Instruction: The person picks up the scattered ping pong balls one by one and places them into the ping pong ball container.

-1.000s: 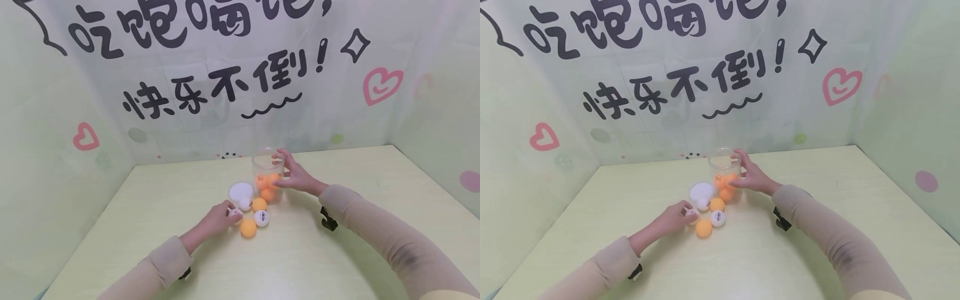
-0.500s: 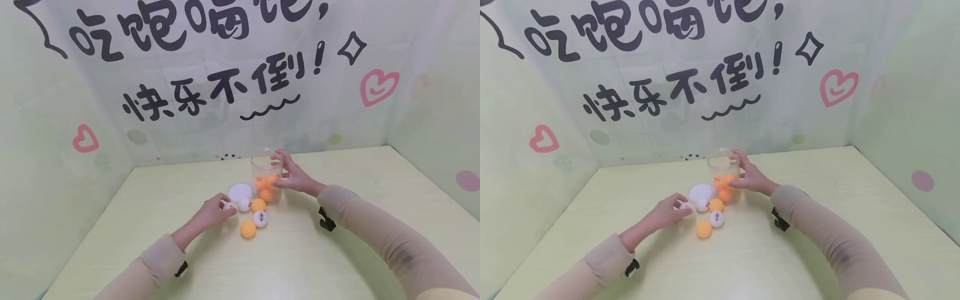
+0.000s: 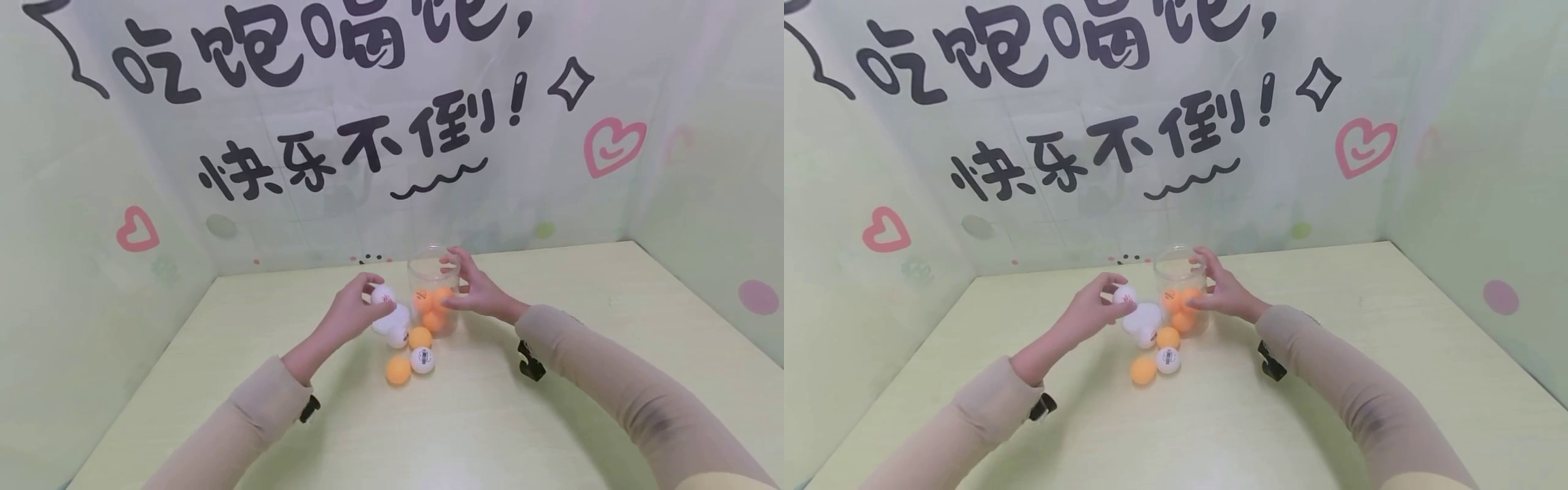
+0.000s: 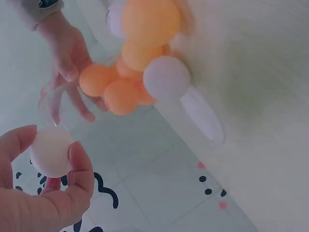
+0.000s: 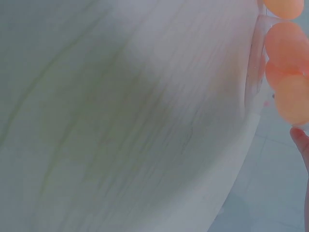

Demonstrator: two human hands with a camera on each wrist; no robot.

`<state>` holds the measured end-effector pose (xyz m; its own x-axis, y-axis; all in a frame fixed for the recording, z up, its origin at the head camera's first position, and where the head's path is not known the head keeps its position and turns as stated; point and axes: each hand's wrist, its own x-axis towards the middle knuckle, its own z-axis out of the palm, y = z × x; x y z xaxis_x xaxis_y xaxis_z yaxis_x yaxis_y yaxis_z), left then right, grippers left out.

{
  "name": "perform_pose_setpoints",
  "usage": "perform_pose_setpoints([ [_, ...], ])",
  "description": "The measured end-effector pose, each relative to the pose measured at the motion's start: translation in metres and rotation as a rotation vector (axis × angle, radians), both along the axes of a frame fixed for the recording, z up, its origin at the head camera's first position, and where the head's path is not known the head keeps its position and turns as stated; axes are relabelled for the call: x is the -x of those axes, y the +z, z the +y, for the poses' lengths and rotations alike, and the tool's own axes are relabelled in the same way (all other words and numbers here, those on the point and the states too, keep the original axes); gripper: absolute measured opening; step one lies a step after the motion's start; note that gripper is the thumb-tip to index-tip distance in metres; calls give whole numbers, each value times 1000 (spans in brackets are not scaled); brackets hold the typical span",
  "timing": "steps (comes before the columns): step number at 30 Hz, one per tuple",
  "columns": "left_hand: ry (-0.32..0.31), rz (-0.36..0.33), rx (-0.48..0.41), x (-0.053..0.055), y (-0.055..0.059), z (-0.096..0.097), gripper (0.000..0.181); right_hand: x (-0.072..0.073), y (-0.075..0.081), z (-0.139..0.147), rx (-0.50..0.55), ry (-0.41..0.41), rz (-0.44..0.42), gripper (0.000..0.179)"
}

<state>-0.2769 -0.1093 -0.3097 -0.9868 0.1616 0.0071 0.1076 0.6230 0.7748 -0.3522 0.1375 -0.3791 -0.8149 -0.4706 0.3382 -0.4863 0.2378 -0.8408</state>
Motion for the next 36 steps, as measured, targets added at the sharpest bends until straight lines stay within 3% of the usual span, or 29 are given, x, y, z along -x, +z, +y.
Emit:
perform_pose_setpoints([
  [7, 1, 86, -56, 14, 25, 14, 47, 0, -1, 1, 9, 6, 7, 89],
  [15, 1, 97, -76, 29, 40, 32, 43, -1, -2, 2, 19, 19, 26, 88],
  [29, -56, 151, -39, 51, 40, 56, 41, 1, -3, 2, 16, 10, -1, 89],
  [36, -113, 194, 62, 52, 37, 61, 39, -14, 13, 0, 41, 38, -5, 86],
])
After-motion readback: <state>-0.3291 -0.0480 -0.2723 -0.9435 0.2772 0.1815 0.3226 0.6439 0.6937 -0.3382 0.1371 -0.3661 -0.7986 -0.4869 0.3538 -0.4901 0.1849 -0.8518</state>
